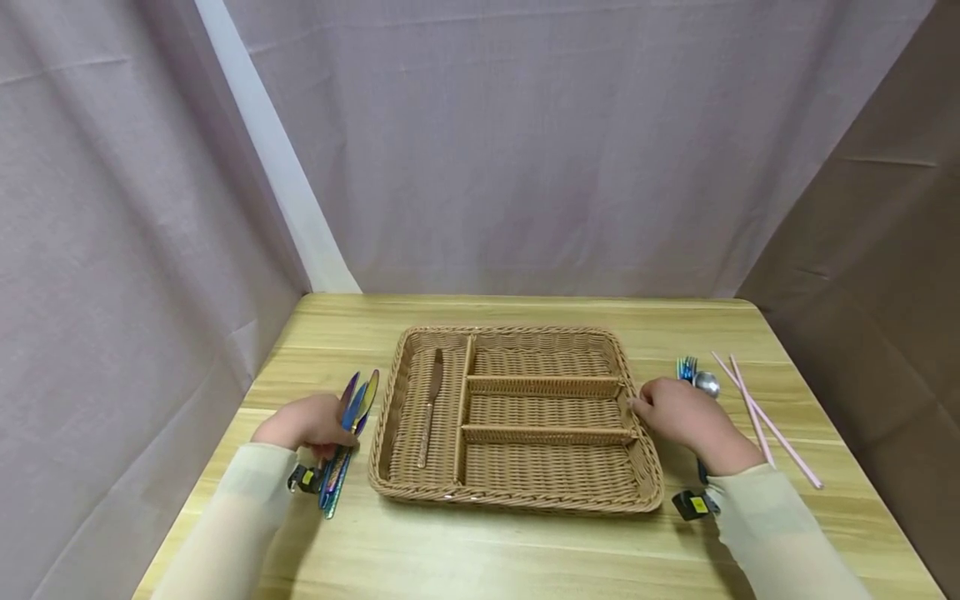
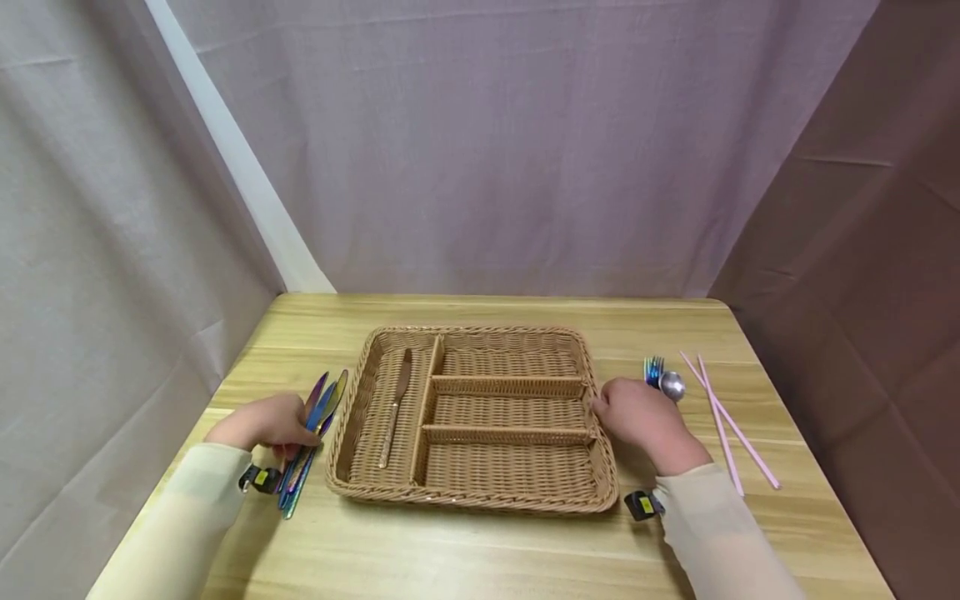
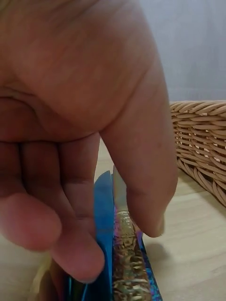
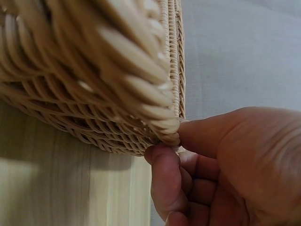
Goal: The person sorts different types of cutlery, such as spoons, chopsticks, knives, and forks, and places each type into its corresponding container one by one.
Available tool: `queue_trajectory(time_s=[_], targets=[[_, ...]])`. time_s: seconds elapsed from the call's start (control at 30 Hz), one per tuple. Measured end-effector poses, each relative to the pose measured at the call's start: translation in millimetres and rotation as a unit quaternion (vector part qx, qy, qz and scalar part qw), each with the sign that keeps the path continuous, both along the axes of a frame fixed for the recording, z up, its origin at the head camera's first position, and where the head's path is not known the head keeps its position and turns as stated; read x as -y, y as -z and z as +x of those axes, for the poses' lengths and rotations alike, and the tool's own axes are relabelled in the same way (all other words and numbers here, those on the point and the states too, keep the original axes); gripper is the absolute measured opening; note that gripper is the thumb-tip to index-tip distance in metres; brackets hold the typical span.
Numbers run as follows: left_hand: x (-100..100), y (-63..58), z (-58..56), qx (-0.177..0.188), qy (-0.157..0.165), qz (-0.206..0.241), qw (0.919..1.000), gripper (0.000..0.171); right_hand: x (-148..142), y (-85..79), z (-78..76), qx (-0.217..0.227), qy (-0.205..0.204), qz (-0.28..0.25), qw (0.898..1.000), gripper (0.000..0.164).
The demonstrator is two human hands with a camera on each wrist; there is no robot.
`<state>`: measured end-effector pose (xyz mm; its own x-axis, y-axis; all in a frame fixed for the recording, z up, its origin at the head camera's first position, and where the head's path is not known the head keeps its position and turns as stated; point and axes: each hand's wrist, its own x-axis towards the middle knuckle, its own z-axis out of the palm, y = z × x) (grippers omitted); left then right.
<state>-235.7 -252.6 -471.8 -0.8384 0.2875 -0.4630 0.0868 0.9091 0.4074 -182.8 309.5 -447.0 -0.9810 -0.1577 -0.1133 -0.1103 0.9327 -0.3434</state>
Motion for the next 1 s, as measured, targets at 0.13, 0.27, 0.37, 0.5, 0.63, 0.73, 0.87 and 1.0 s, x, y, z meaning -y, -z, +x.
queue_trajectory(time_s=[0.13, 0.27, 0.37, 0.5, 0.63, 0.73, 0.87, 1.0], targets=[[-1.0, 4.0, 1.1, -0.006, 0.003, -0.015, 0.9999, 0.032, 0.4, 0.1, -0.2, 0.001, -0.001, 0.001, 1.0, 0.045], [-2.4, 6.1, 1.6, -0.015, 0.012, -0.027, 0.9995, 0.031, 0.6, -0.4, -0.2, 0.002, 0.0, 0.003, 1.0, 0.045], [-4.6, 5.1, 2.6, -0.02, 0.009, -0.036, 0.9991, 0.031, 0.2, -0.4, -0.5, 0.004, 0.001, 0.004, 1.0, 0.045], [-7.4, 4.0, 2.3, -0.019, 0.003, -0.043, 0.9989, 0.029, -0.1, 0.2, -0.8, 0.006, 0.003, 0.003, 1.0, 0.045], [-8.5, 4.7, 0.4, -0.016, 0.006, -0.038, 0.9991, 0.028, -0.3, 0.3, -0.5, 0.006, 0.003, 0.001, 1.0, 0.045], [-8.7, 6.0, -1.5, -0.015, 0.006, -0.031, 0.9994, 0.027, -0.3, 0.8, -0.2, 0.003, 0.003, 0.001, 1.0, 0.045], [-9.1, 7.4, -3.7, -0.024, 0.006, -0.03, 0.9992, 0.027, 0.4, 1.6, -0.3, -0.002, 0.003, 0.001, 1.0, 0.045], [-9.1, 9.0, -6.8, -0.044, 0.007, -0.034, 0.9984, 0.025, 0.9, 1.8, -0.4, -0.004, 0.001, 0.0, 1.0, 0.046]])
